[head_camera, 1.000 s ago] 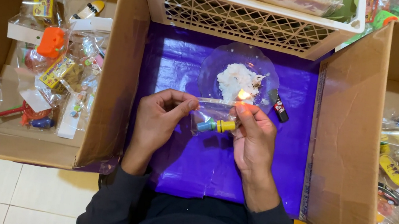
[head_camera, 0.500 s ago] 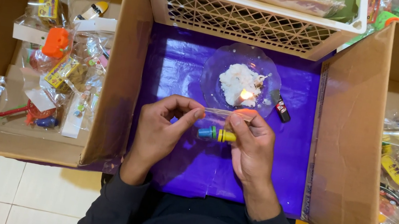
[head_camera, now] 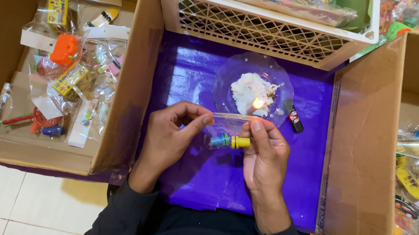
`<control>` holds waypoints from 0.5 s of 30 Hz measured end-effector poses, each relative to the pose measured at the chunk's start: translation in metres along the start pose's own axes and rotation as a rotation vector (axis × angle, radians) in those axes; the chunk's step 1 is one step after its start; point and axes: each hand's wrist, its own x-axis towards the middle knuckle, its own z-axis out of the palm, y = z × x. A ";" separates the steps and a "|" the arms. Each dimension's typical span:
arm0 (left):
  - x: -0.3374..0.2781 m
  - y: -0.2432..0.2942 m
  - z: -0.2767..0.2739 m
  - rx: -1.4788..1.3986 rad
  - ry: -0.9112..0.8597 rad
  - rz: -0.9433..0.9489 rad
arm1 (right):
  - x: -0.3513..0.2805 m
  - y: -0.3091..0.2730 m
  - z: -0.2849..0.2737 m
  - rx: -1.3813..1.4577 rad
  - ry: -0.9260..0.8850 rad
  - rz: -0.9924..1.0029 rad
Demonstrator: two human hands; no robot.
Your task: Packaging small toy components into plastic bags and sealing the bags using a candle flame.
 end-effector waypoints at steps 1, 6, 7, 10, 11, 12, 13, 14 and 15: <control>0.001 -0.001 0.000 0.000 0.000 0.002 | 0.001 -0.001 0.002 0.000 -0.001 -0.002; 0.004 -0.005 0.005 -0.006 -0.002 -0.032 | 0.006 -0.003 0.003 0.014 0.000 0.004; 0.005 -0.006 0.004 -0.006 -0.002 -0.034 | 0.005 -0.004 0.005 0.014 0.000 0.005; 0.008 -0.010 0.004 -0.015 -0.016 -0.100 | 0.004 -0.008 0.012 0.029 0.064 0.055; 0.009 -0.012 0.005 -0.030 -0.018 -0.122 | 0.004 -0.009 0.013 0.037 0.065 0.077; 0.010 -0.014 0.004 -0.044 -0.019 -0.142 | 0.004 -0.011 0.016 0.045 0.064 0.098; 0.011 -0.017 0.004 -0.044 -0.020 -0.142 | 0.005 -0.011 0.017 0.046 0.064 0.098; 0.011 -0.020 0.003 -0.063 -0.018 -0.162 | 0.006 -0.012 0.018 0.037 0.052 0.108; 0.012 -0.024 0.003 -0.082 -0.016 -0.182 | 0.006 -0.013 0.019 0.028 0.040 0.118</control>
